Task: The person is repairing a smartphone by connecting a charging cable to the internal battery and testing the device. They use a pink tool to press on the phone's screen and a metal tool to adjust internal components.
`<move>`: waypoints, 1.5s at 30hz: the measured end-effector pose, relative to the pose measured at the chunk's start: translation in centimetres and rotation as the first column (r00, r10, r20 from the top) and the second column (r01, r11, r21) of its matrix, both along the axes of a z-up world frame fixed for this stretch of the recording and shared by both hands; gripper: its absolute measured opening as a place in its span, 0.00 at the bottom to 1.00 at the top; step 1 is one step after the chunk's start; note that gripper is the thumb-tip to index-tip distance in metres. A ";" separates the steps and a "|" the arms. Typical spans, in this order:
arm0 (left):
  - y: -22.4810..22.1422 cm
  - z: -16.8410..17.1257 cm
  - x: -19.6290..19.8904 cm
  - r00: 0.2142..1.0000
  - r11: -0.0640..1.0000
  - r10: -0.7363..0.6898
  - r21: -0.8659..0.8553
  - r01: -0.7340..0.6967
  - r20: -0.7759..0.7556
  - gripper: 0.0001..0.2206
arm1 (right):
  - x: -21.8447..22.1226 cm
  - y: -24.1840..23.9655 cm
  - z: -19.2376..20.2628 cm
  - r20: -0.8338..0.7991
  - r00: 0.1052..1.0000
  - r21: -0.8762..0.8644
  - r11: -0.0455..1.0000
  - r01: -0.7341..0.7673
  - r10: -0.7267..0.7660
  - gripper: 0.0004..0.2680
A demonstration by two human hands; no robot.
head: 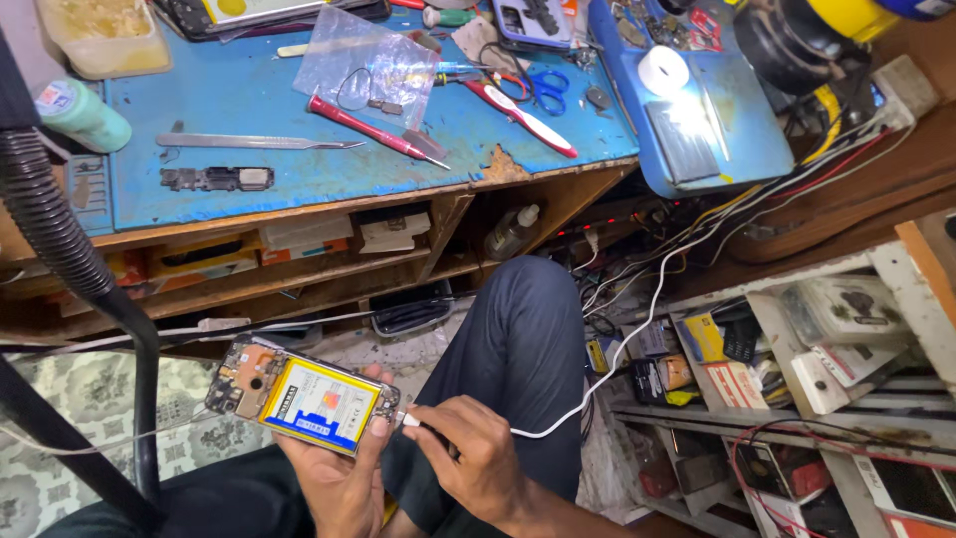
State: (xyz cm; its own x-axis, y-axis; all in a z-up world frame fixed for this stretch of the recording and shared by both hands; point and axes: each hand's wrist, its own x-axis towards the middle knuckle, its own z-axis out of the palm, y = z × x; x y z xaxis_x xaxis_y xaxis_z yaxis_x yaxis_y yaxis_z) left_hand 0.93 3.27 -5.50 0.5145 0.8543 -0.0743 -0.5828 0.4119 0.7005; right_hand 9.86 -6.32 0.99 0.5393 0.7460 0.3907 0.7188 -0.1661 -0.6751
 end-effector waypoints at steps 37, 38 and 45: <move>0.2 1.1 -1.2 0.979 0.978 -0.137 -0.136 0.158 0.154 0.36 | -1.7 0.9 -0.1 0.026 0.997 0.001 0.998 0.069 -0.069 0.07; 0.2 1.2 -1.2 0.980 0.977 -0.138 -0.140 0.159 0.146 0.36 | -1.6 0.9 -0.1 0.031 0.997 -0.003 0.998 0.064 -0.064 0.07; 0.1 1.2 -1.1 0.977 0.983 -0.130 -0.109 0.149 0.169 0.36 | -1.5 1.1 0.0 0.042 0.998 0.005 0.999 0.042 -0.043 0.07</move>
